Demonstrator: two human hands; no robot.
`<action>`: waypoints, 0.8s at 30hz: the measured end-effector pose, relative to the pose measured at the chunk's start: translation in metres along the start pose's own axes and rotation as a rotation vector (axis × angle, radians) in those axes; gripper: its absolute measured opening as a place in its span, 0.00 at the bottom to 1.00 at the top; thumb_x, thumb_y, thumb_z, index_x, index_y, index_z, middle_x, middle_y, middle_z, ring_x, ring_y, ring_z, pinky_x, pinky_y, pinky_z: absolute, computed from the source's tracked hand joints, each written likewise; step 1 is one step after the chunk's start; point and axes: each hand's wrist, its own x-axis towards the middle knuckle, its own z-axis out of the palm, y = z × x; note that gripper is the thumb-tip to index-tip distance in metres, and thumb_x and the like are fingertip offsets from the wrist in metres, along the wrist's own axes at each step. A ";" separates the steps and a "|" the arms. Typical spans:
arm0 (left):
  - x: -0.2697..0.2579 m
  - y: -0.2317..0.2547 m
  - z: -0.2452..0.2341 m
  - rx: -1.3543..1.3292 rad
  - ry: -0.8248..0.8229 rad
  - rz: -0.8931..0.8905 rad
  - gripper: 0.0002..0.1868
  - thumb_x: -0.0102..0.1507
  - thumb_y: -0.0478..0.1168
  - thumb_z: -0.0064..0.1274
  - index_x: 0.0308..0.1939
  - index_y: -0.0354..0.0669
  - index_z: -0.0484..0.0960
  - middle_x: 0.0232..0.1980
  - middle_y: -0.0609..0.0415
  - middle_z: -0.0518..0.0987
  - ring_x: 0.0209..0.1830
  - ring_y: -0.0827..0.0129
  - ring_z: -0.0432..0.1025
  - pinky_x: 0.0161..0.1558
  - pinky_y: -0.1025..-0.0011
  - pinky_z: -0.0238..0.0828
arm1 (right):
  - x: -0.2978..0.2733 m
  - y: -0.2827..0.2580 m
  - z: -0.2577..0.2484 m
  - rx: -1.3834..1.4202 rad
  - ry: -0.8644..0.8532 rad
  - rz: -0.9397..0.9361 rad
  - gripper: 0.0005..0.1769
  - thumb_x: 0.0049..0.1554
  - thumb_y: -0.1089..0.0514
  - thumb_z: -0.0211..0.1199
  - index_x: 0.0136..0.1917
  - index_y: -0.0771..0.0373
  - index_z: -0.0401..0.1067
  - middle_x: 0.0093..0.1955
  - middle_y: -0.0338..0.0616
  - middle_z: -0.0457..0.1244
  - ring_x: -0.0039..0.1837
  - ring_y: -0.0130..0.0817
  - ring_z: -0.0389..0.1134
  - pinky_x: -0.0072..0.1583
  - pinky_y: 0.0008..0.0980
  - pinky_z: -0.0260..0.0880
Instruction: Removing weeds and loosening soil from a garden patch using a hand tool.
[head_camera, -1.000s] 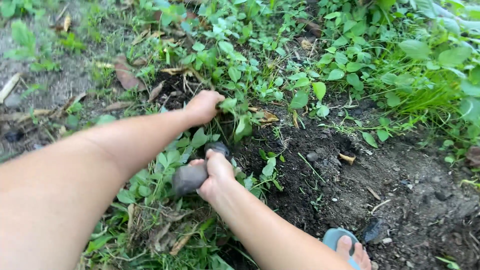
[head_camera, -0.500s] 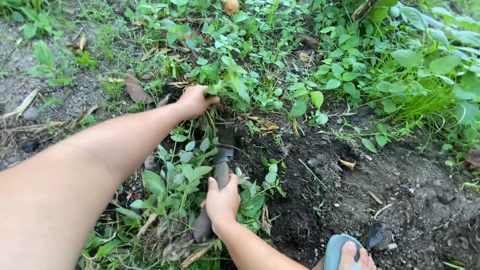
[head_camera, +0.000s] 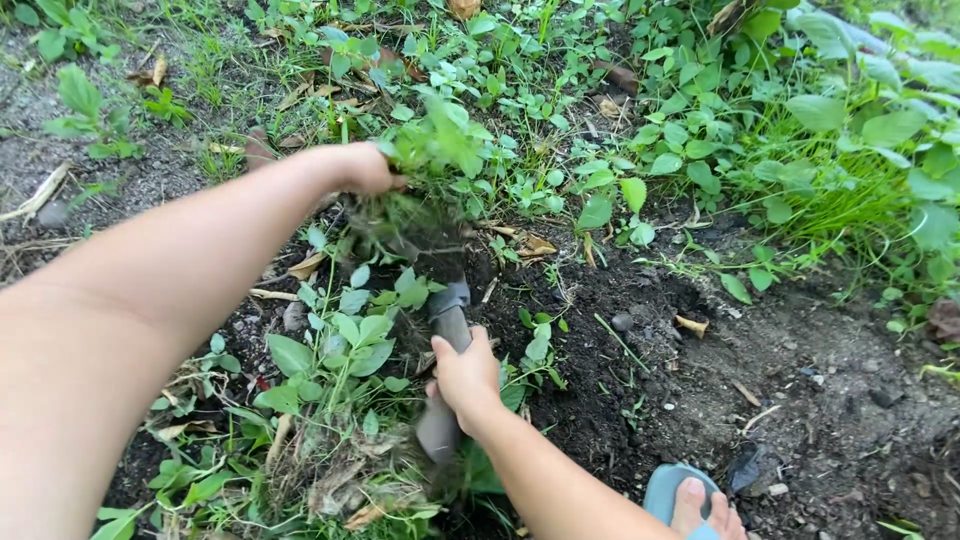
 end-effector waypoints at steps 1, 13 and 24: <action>-0.001 -0.001 0.004 0.007 -0.005 -0.002 0.18 0.71 0.50 0.53 0.58 0.44 0.79 0.51 0.46 0.81 0.49 0.54 0.71 0.55 0.55 0.71 | -0.012 -0.002 0.002 0.008 -0.001 0.003 0.18 0.61 0.56 0.61 0.61 0.61 0.61 0.34 0.41 0.58 0.27 0.32 0.61 0.30 0.37 0.66; 0.046 0.022 0.058 0.222 0.541 0.010 0.30 0.50 0.54 0.73 0.52 0.47 0.85 0.51 0.41 0.82 0.52 0.47 0.76 0.57 0.56 0.72 | -0.045 -0.071 0.012 0.420 -0.039 0.099 0.11 0.61 0.55 0.58 0.53 0.57 0.57 0.34 0.40 0.57 0.31 0.33 0.60 0.36 0.40 0.67; 0.112 -0.051 0.076 0.373 0.702 0.256 0.16 0.63 0.53 0.63 0.44 0.46 0.86 0.42 0.42 0.84 0.44 0.44 0.77 0.48 0.51 0.73 | 0.100 -0.052 0.053 0.425 -0.110 0.187 0.10 0.61 0.59 0.59 0.48 0.64 0.59 0.34 0.41 0.56 0.31 0.34 0.59 0.36 0.40 0.68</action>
